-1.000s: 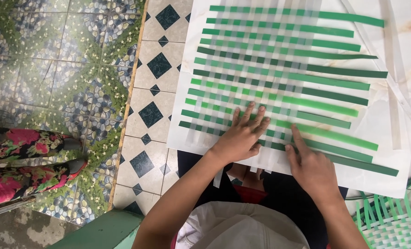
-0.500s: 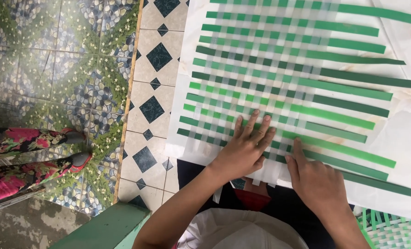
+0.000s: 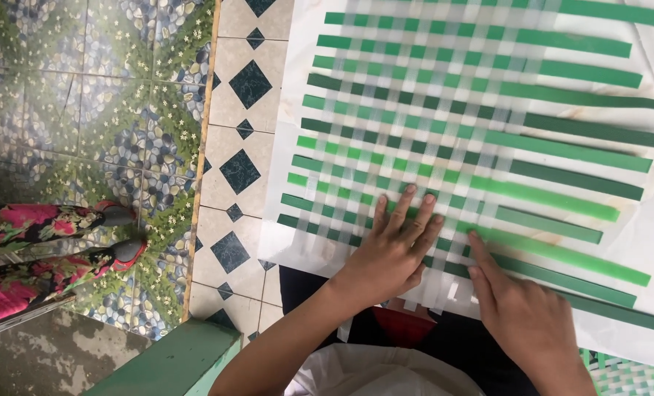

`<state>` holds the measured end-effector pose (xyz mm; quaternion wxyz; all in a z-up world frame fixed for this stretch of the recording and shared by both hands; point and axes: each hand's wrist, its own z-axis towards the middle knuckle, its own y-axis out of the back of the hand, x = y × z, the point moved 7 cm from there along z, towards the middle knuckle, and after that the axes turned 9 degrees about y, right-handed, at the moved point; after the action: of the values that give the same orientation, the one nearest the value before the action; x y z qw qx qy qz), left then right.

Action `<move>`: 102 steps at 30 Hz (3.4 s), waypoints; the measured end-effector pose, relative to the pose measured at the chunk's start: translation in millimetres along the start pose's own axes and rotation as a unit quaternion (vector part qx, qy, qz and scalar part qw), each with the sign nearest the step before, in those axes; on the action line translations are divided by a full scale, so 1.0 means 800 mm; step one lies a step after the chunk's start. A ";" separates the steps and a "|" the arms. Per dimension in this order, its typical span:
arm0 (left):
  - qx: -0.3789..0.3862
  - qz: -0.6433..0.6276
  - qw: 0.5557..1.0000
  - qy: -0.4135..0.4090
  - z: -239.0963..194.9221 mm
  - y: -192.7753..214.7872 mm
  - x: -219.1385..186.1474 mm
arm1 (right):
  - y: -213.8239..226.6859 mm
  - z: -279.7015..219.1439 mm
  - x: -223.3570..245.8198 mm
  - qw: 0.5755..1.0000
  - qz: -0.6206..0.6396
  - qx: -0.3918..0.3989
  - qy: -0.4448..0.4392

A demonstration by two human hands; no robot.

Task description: Weaving green and white plastic strips together on a flat surface to create a mat

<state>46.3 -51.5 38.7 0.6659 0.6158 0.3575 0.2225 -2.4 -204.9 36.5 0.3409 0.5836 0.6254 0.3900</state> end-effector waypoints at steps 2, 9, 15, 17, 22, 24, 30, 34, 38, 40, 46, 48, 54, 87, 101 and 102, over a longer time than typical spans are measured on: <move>0.000 0.004 1.000 -0.001 0.001 0.004 0.001 | -0.001 -0.005 -0.010 1.000 0.000 -0.022 -0.011; 0.010 -0.031 0.999 -0.003 -0.001 -0.006 0.001 | 0.000 -0.001 -0.030 0.996 0.069 -0.015 -0.046; 0.002 -0.039 0.999 -0.002 0.001 -0.002 0.002 | 0.023 0.027 -0.026 0.996 0.073 -0.035 -0.036; -0.002 -0.042 0.999 -0.002 0.002 0.000 0.002 | 0.015 0.030 -0.028 0.996 0.067 -0.032 -0.039; 0.002 -0.047 0.999 0.001 0.002 0.002 0.002 | 0.016 0.031 -0.027 0.997 0.045 -0.048 -0.030; 0.000 -0.038 0.999 0.000 0.002 0.002 0.001 | 0.016 0.033 -0.028 0.997 0.056 -0.014 -0.047; 0.004 -0.053 0.999 -0.001 0.002 0.000 0.001 | 0.044 0.041 -0.032 0.994 0.063 -0.092 -0.019; 0.000 -0.045 0.999 -0.001 0.001 -0.001 0.001 | 0.051 0.051 -0.036 0.994 0.067 -0.084 -0.027; -0.001 -0.056 0.998 0.000 0.000 -0.004 0.001 | 0.053 0.060 -0.041 0.991 0.111 -0.058 -0.051; -0.002 -0.063 0.998 0.002 0.000 -0.005 0.001 | 0.055 0.065 -0.042 0.990 0.117 -0.066 -0.052; -0.007 -0.061 0.998 0.001 0.000 0.000 0.001 | 0.046 0.070 -0.041 0.990 0.120 -0.031 -0.062; -0.003 -0.070 0.998 0.004 0.000 0.000 0.001 | 0.050 0.066 -0.036 0.989 0.133 -0.040 -0.053; -0.003 -0.077 0.997 0.003 0.000 -0.004 0.001 | 0.037 0.053 -0.031 0.992 0.107 -0.039 -0.045; -0.011 -0.066 0.998 -0.013 -0.012 -0.024 0.006 | -0.062 -0.083 -0.019 0.905 0.302 -0.292 -0.069; -0.025 -0.039 0.999 -0.001 -0.020 -0.035 0.007 | -0.110 -0.085 0.038 0.973 0.159 -0.167 0.008; -0.031 -0.020 0.999 0.000 -0.019 -0.034 0.006 | -0.108 -0.086 0.038 0.972 0.141 -0.189 0.012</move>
<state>34.2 -42.0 11.4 0.6888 0.5876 0.3633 0.2198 -106.0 -182.0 -7.2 0.3789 0.5864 0.4557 0.5522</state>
